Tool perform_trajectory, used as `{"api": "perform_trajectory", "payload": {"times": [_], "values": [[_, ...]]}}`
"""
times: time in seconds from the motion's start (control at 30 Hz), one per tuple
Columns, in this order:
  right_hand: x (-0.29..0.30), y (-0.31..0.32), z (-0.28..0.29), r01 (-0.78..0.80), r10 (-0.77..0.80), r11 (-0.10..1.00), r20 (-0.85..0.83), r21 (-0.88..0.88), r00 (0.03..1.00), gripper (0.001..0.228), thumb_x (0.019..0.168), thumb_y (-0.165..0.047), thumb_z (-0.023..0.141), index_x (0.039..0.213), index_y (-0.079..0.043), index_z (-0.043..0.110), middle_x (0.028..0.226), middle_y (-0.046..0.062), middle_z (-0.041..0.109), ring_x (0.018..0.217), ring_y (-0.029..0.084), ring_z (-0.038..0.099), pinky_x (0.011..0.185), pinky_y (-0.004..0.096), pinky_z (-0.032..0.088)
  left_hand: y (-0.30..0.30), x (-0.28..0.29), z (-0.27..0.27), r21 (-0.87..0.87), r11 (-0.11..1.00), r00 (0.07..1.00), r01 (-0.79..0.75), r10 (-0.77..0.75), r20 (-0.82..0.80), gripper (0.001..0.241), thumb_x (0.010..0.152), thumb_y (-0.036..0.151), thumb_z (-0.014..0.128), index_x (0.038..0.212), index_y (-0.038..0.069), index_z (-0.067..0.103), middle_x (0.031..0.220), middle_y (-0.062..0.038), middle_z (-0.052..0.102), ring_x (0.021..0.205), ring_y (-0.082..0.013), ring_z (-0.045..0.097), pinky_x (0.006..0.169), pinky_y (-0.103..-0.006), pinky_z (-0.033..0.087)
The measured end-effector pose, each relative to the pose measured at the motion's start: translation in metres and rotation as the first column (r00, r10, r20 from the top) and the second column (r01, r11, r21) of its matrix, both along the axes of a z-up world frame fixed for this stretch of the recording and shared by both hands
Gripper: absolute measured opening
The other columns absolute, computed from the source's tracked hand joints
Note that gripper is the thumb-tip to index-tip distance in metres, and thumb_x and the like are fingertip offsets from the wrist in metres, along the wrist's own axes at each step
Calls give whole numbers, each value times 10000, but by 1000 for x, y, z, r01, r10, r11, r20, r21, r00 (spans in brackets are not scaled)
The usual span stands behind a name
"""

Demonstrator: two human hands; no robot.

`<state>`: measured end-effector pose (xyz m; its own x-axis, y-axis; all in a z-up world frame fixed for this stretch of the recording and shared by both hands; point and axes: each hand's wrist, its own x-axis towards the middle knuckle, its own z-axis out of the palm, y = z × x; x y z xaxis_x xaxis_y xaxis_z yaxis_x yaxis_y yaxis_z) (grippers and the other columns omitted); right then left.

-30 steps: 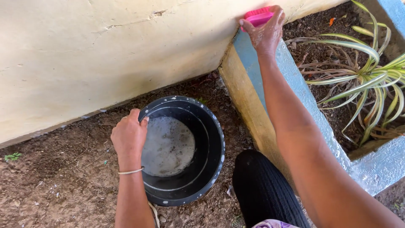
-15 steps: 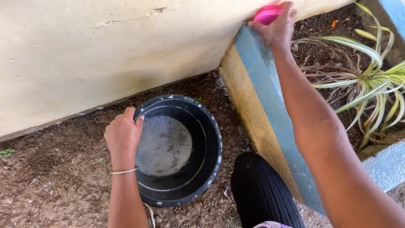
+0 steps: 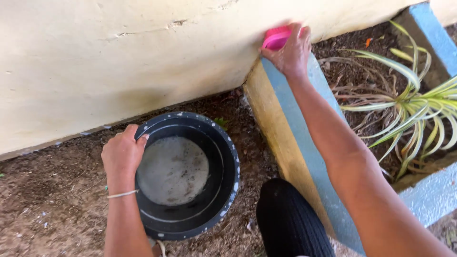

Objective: The person cleans a concrete planter by scrubbing its painted surfaces with a pink brush and soapy water from a bucket, then scrubs the adjacent wall.

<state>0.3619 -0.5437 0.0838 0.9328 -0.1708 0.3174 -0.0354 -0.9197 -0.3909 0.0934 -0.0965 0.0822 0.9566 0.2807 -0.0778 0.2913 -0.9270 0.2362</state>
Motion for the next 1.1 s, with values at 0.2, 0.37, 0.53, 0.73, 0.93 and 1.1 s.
{"api": "perform_trajectory", "payload": {"times": [0.2, 0.37, 0.53, 0.73, 0.93, 1.1], "values": [[22, -62, 10, 145, -82, 853, -146, 502, 986, 909, 666, -538, 955, 1297, -118, 454, 1311, 174, 560, 1183, 270, 629, 958, 389, 617, -4, 7, -3, -4, 997, 997, 78, -78, 21, 318, 926, 376, 715, 1140, 144, 677, 897, -170, 731, 838, -402, 710, 714, -522, 558], [1, -46, 23, 99, -8, 963, -342, 251, 940, 876, 779, -663, 846, 1341, -114, 459, 1372, 202, 632, 1227, 302, 666, 1018, 437, 591, -5, 5, -7, -35, 993, 994, 111, -111, -10, 309, 925, 364, 714, 1136, 141, 680, 896, -159, 741, 844, -385, 714, 724, -516, 557], [-8, -40, 16, -115, 85, 890, -86, -441, 993, 857, 830, -734, 708, 1333, -78, 483, 1221, 452, 488, 1073, 561, 583, 778, 662, 551, 5, 15, -14, 47, 988, 989, 149, -150, 7, 337, 929, 386, 720, 1147, 133, 673, 890, -160, 740, 838, -381, 713, 705, -510, 556], [-17, -45, 36, -67, 16, 993, -467, -94, 884, 466, 1067, -529, 457, 1314, -142, 532, 1062, 149, 691, 788, 269, 642, 760, 528, 573, 5, 46, -2, 84, 925, 929, 370, -371, -1, 359, 929, 420, 700, 1146, 135, 677, 885, -159, 738, 817, -363, 716, 697, -481, 575], [-29, -61, 34, 109, -88, 992, -267, 64, 960, 270, 1089, -396, 580, 1073, -138, 661, 910, 30, 679, 800, 161, 633, 758, 411, 523, 12, 86, -73, 327, 850, 860, 412, -481, 168, 265, 976, 319, 682, 1126, 101, 681, 937, -152, 733, 888, -348, 715, 710, -457, 586], [-15, -67, -34, 76, -62, 985, 95, -153, 994, 171, 1041, -165, 538, 1172, -151, 648, 1047, 96, 693, 981, 225, 640, 843, 446, 524, -27, 95, -61, 360, 777, 778, 516, -601, 182, 301, 986, 230, 630, 1279, 169, 660, 1127, -170, 711, 1065, -346, 659, 881, -507, 545]]}}
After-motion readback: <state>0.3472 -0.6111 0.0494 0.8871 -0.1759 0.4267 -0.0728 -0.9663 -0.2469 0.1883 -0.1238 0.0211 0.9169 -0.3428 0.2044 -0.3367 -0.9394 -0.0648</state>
